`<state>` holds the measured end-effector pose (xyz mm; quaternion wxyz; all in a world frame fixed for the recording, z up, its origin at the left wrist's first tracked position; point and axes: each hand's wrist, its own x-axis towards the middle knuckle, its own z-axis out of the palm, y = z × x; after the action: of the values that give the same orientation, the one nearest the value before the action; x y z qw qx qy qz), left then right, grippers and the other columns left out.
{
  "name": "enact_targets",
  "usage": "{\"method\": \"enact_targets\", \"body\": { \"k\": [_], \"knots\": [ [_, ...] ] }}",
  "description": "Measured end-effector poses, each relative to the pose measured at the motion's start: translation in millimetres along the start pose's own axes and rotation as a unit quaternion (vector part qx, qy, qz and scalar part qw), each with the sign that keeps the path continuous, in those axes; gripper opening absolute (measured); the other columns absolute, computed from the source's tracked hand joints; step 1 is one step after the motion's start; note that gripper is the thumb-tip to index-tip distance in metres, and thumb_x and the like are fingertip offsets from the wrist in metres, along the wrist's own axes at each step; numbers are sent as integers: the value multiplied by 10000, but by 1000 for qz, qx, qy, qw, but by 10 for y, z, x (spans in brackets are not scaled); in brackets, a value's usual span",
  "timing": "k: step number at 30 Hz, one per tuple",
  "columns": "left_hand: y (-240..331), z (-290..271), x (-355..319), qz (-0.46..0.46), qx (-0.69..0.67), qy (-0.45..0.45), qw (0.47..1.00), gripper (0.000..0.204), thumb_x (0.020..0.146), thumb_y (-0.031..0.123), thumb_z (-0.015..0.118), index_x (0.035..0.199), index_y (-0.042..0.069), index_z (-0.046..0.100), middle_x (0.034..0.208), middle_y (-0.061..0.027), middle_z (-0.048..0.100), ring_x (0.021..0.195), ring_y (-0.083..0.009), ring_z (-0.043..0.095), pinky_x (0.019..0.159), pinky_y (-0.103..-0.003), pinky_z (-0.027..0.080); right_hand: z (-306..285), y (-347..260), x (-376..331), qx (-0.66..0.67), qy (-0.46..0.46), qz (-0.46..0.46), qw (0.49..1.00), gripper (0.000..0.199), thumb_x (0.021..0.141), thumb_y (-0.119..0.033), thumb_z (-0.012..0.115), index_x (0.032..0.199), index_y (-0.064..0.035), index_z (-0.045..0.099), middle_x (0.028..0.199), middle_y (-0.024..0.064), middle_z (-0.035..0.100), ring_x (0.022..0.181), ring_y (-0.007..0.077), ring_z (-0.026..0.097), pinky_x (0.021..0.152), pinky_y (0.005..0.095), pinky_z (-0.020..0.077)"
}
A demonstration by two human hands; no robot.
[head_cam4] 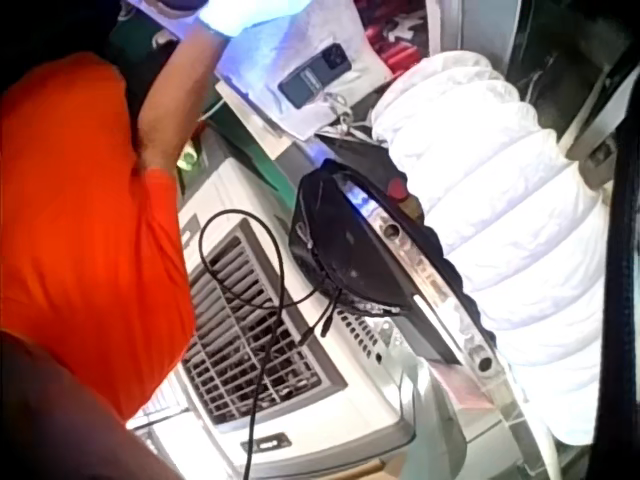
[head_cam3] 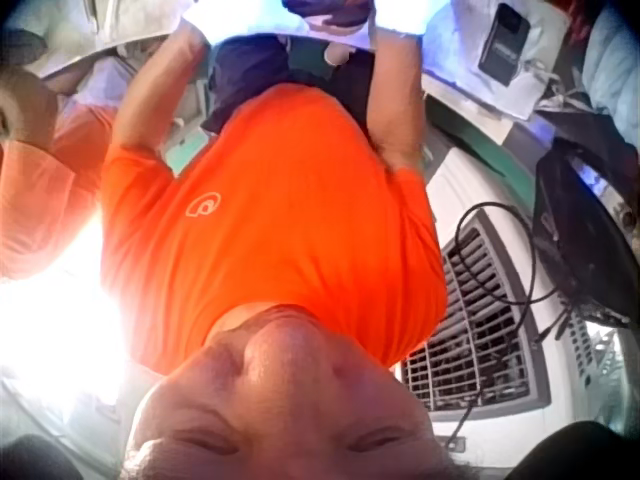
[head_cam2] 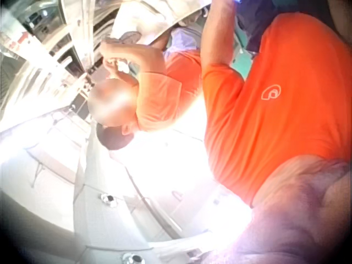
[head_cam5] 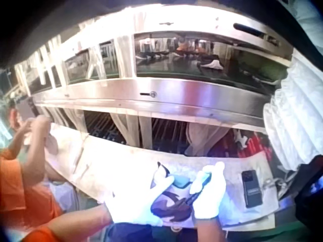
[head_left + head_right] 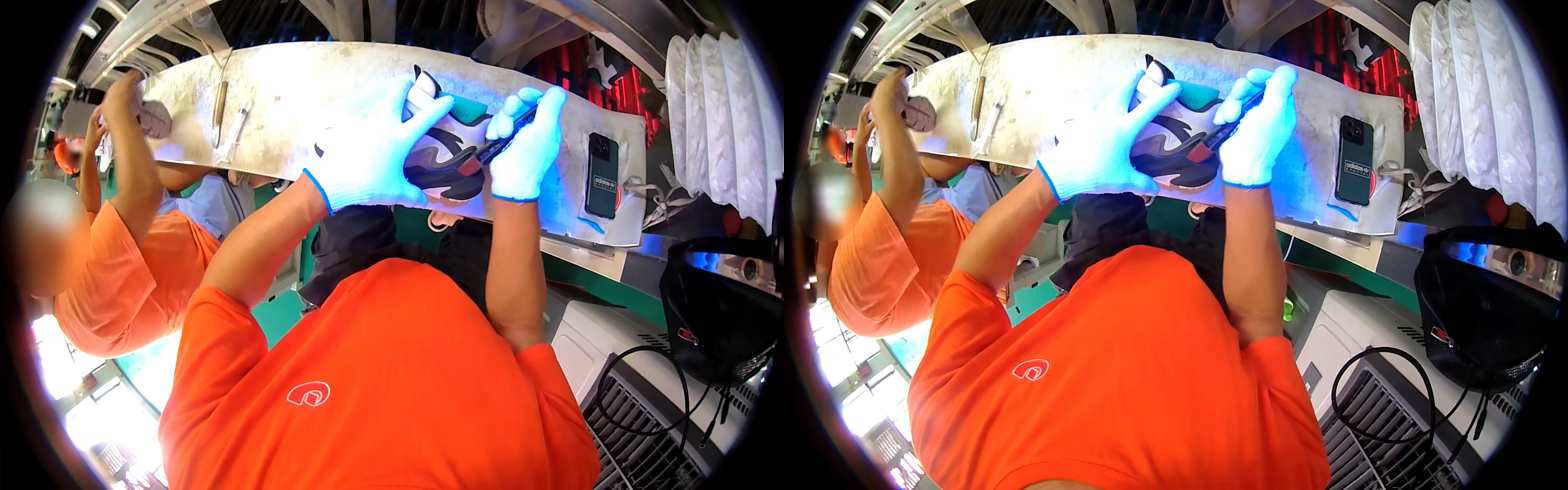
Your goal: The person uses a small black tool to scrape and clean the upper and sole of a white and black sneaker. They repeatedly rotate the shoe to access different areas, including the toe box, sides, and heel, while working at a factory-style workstation.
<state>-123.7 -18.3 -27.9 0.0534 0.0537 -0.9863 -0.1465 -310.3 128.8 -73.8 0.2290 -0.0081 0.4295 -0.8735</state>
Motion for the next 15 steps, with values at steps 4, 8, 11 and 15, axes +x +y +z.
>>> {"method": "enact_targets", "body": {
  "k": [4,8,11,15],
  "knots": [
    [5,78,-2,-23,-26,3,999,1315,674,468,1010,1789,247,347,1657,-332,439,1519,-538,486,1222,-561,468,111,137,-206,62,-34,-14,997,566,1178,-628,498,1036,-102,651,725,63,616,528,218,556,515,403,492],
    [-10,36,50,-13,-60,-11,998,1308,702,450,1009,1797,252,322,1690,-345,392,1492,-550,516,1219,-544,482,-60,58,-106,195,-196,52,960,608,1174,-682,434,978,-156,669,698,34,611,525,221,551,527,409,484],
    [5,66,-10,-17,-40,-9,999,1311,717,525,1003,1796,231,318,1691,-369,379,1464,-579,535,1202,-571,497,8,110,-188,108,-111,8,988,600,1182,-670,426,980,-153,655,702,37,613,540,208,560,534,394,487],
    [135,175,3,-32,22,20,999,1319,708,644,985,1768,186,348,1687,-409,357,1438,-618,541,1183,-607,507,173,159,-332,24,-52,-52,997,601,1200,-643,408,966,-130,613,689,35,577,551,191,547,536,372,487]
  ]
}}
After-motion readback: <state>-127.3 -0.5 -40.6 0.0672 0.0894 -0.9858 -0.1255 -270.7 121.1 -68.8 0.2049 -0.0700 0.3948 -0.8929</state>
